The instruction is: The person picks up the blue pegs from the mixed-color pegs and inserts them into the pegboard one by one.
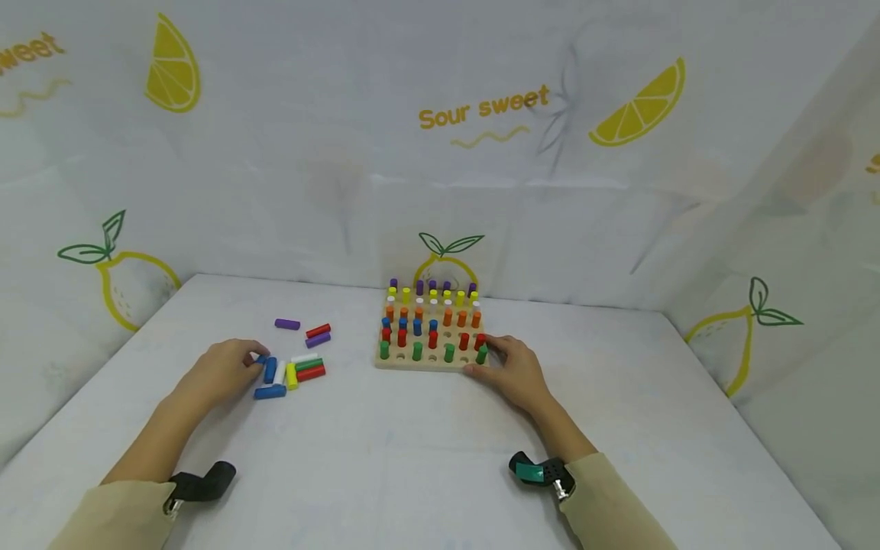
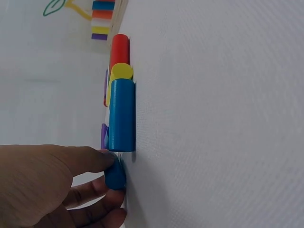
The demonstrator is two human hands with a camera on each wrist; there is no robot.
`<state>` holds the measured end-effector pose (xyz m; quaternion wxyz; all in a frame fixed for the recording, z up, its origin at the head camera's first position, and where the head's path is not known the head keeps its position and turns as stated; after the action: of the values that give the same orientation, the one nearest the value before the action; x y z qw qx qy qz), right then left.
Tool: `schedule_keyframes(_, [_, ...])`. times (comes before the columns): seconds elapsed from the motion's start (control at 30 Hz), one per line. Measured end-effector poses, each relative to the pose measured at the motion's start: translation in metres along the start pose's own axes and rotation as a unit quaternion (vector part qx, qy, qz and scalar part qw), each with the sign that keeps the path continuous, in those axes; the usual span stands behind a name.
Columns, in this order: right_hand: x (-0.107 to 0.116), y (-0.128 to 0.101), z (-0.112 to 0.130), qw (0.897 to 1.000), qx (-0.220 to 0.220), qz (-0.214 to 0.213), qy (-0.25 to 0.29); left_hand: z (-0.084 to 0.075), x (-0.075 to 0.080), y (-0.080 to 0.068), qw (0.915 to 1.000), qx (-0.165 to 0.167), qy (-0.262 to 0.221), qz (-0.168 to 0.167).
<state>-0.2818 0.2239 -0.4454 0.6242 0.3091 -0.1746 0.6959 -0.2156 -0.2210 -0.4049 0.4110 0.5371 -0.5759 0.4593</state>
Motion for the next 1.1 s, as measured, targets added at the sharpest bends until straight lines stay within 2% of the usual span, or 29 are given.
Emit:
schedule_keyframes(0.2, [0.0,-0.001,0.002,1.0,-0.003,0.001,0.001,-0.001,0.001,-0.001,0.9999,0.008,-0.005,-0.003])
schedule_keyframes(0.6, [0.0,-0.001,0.001,1.0,-0.001,0.001,-0.002,-0.018,0.012,0.001,0.9975,-0.018,-0.039,-0.057])
schedule_keyframes(0.83, [0.0,-0.002,0.004,1.0,-0.008,0.002,-0.002,-0.039,0.018,0.008,0.994,-0.046,-0.065,-0.075])
schedule_keyframes(1.1, [0.001,-0.002,0.004,1.0,-0.008,0.0,0.0,-0.081,0.02,0.022,0.9883,-0.082,-0.085,-0.097])
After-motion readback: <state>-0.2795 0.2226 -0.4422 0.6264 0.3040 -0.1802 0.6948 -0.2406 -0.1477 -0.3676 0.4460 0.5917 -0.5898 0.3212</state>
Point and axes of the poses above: each hand's wrist, its own y-axis towards the middle knuckle, its own x-axis out of the back of the hand, z = x × y, the point moved 2 cm from there along y, towards the middle knuckle, and after that the axes turned 9 degrees about y, right-handed, at the moved point
